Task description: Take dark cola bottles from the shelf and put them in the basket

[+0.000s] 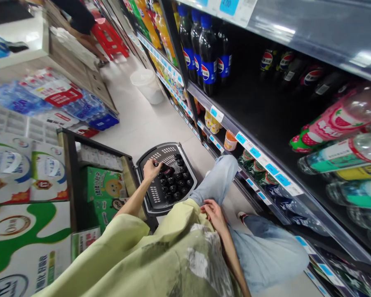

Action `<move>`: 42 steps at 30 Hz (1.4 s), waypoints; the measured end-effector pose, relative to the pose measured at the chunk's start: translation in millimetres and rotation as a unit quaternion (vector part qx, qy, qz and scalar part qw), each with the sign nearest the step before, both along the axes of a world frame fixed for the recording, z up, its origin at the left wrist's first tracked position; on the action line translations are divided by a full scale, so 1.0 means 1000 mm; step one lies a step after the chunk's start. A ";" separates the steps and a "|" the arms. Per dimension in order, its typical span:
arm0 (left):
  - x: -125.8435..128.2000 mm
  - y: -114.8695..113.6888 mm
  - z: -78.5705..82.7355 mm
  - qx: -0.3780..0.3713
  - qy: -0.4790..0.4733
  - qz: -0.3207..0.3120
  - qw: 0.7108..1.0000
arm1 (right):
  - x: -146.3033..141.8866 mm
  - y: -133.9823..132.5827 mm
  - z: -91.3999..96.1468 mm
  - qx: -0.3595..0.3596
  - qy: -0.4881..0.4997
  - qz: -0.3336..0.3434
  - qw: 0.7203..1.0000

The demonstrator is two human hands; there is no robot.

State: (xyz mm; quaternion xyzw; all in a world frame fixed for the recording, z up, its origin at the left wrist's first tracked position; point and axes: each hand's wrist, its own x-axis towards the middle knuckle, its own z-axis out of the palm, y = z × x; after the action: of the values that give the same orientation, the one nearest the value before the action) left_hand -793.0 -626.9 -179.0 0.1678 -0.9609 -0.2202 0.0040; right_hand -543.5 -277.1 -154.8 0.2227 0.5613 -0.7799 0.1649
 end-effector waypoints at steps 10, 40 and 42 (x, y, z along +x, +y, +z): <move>-0.013 -0.015 -0.038 0.094 -0.054 0.112 0.988 | -0.005 0.005 0.003 0.010 -0.048 0.017 0.999; -0.038 0.014 -0.141 0.079 -0.183 -0.022 0.980 | -0.021 0.004 0.002 0.103 -0.117 0.044 0.987; -0.037 0.019 -0.148 0.083 -0.192 -0.036 0.977 | -0.023 0.004 0.003 0.107 -0.125 0.043 0.985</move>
State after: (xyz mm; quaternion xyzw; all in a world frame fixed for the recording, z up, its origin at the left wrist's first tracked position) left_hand -830.5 -607.9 -326.8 0.1720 -0.9275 -0.2631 -0.2024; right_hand -566.0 -273.5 -151.3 0.3102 0.6258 -0.6734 0.2423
